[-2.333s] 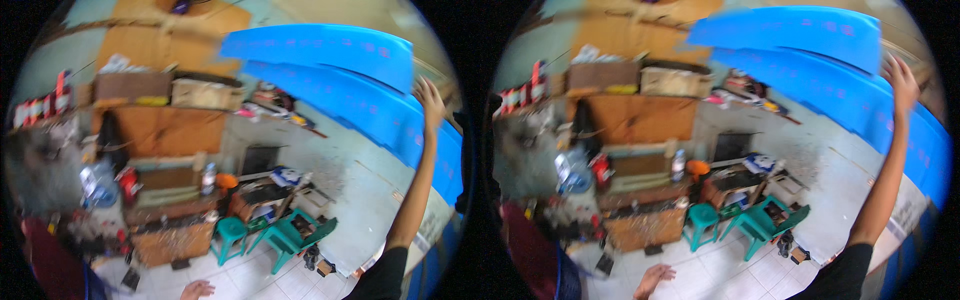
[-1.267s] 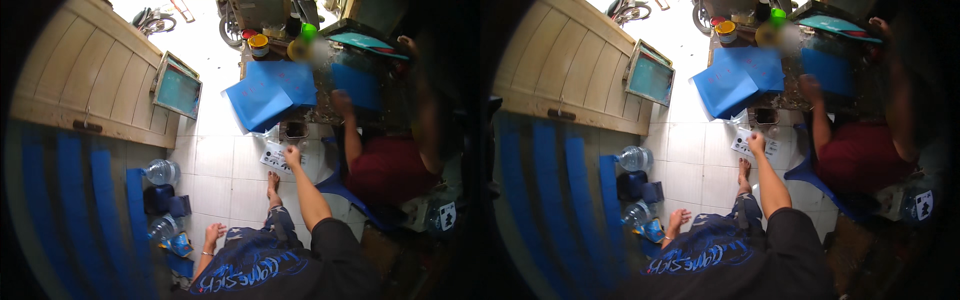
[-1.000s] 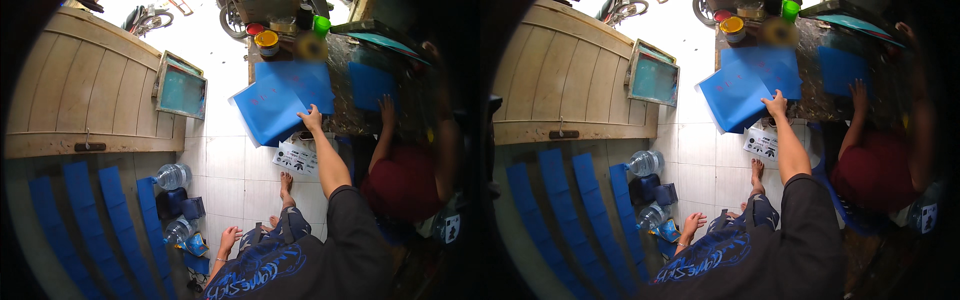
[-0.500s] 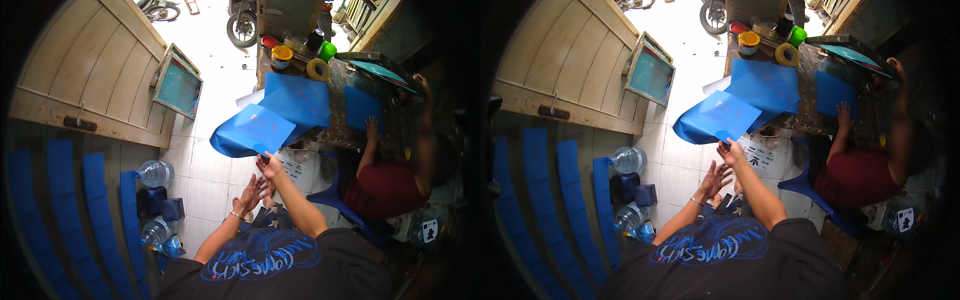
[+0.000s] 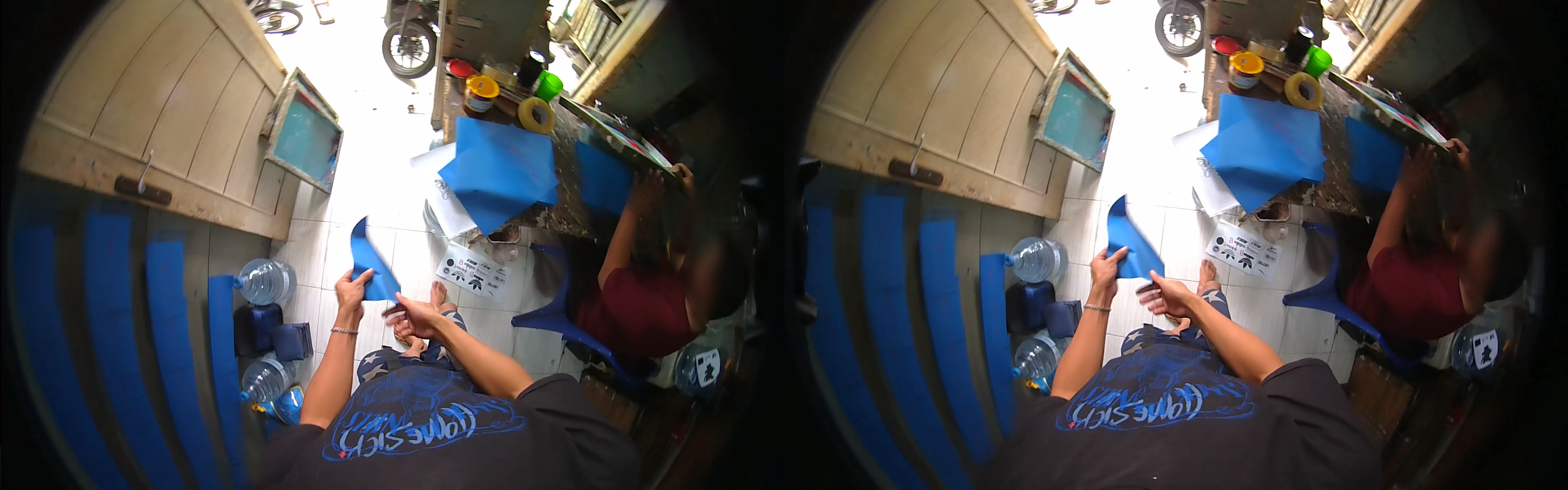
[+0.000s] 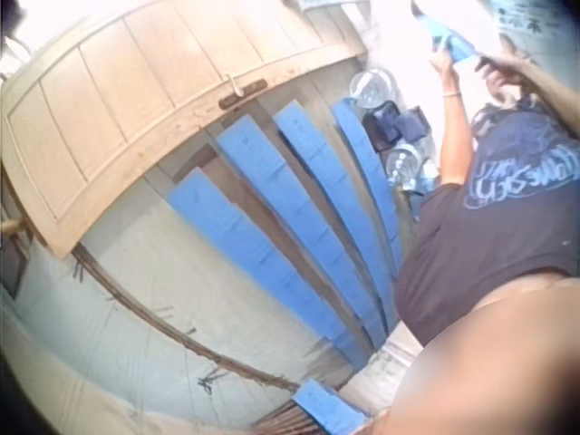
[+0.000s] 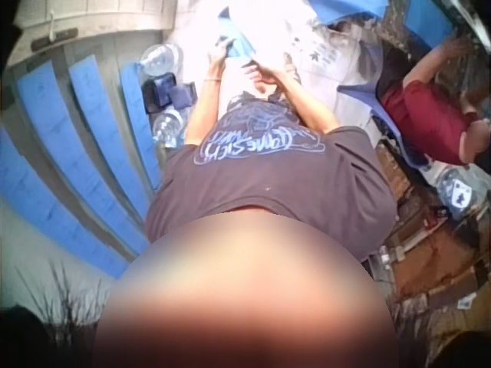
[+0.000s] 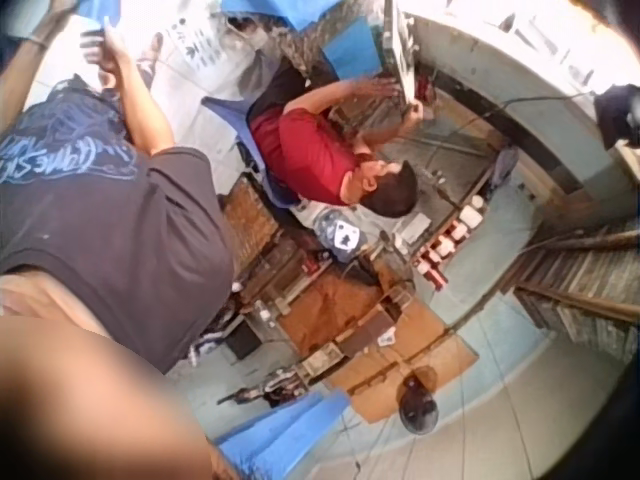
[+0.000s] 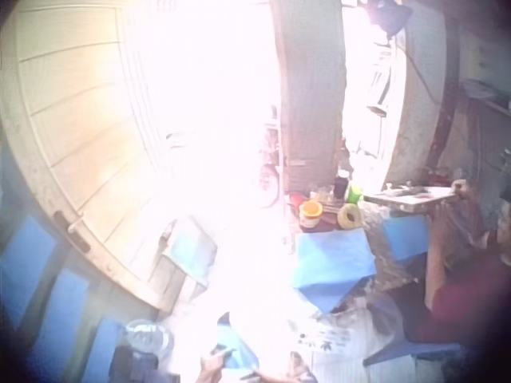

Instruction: The person repeatedly picks up blue sheets, lifts them to inspect the printed side, and places them on a table. Another person is seen working at a screen printing station nearby. The task involves handling printed sheets in a repetitive loop.

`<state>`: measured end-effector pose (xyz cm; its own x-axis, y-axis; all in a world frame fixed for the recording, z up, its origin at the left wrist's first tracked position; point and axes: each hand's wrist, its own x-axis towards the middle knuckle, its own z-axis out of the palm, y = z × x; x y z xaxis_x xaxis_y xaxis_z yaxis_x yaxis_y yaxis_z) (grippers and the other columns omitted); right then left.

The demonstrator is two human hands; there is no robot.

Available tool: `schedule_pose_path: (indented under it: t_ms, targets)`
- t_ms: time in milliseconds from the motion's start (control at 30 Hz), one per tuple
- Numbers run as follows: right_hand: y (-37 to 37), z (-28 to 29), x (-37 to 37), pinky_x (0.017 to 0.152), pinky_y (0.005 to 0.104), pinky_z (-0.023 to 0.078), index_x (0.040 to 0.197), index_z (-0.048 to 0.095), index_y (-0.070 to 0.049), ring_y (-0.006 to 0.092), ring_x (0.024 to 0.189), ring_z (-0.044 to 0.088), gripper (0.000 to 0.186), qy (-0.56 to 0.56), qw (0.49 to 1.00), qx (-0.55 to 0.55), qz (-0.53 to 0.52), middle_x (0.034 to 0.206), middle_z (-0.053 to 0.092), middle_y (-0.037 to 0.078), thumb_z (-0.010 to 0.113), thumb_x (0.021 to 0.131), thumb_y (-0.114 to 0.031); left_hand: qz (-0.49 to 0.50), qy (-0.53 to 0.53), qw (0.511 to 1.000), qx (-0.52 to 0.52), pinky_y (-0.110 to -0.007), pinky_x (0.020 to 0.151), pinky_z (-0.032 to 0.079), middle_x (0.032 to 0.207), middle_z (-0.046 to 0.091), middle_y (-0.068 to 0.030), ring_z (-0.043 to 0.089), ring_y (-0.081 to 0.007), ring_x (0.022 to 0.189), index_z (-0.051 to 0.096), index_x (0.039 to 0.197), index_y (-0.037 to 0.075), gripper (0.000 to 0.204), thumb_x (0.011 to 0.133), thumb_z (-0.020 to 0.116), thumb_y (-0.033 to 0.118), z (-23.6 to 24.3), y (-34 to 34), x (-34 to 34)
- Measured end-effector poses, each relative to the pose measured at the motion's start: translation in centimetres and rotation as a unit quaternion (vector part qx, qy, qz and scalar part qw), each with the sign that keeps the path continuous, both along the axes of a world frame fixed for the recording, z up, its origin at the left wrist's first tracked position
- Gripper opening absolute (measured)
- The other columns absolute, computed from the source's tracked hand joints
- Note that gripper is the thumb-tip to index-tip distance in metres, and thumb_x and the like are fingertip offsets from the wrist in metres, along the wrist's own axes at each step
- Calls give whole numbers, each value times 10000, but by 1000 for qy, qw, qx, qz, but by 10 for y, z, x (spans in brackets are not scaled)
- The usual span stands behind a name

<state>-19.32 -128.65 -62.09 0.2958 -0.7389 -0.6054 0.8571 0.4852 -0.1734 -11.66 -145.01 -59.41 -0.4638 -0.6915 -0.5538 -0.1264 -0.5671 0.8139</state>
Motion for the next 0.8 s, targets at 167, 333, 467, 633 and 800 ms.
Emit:
schedule_pose_path:
  t_ms: [167,333,467,633,800]
  targets:
    - [-19,-20,-78,839,365,440,1081,559,9,295,935,538,587,619,748,21,238,935,628,152,642,716,-444,-247,-189,836,-453,-309,602,450,672,588,-155,573,-219,612,582,811,-28,231,694,644,161,54,-37,-2]
    - [-138,-23,-148,1045,349,260,1371,233,-47,299,1277,293,1016,622,742,-240,77,1383,287,202,800,576,-327,-425,-207,841,-265,-275,598,417,658,534,-103,504,-148,625,535,811,-24,154,724,587,92,158,-83,-14]
    - [-216,9,-175,958,329,355,1234,444,-14,233,1118,446,665,451,775,-434,90,1204,484,161,751,671,-192,-444,-138,866,-183,-206,640,410,734,559,16,495,-50,710,546,840,10,106,749,590,-21,234,-141,-12]
    - [-226,62,-197,729,235,481,918,660,22,111,753,597,253,200,917,-338,72,830,658,61,692,773,-182,-15,31,990,-134,-318,854,453,1120,544,-112,546,-191,976,429,1208,-14,679,808,479,532,209,-174,22]
    - [-215,80,-237,669,228,479,851,656,12,95,692,578,229,308,921,-240,5,786,637,38,683,787,-206,114,152,961,-200,-372,952,390,1262,464,-131,498,-234,1084,347,1295,-13,990,721,258,788,116,-142,9]
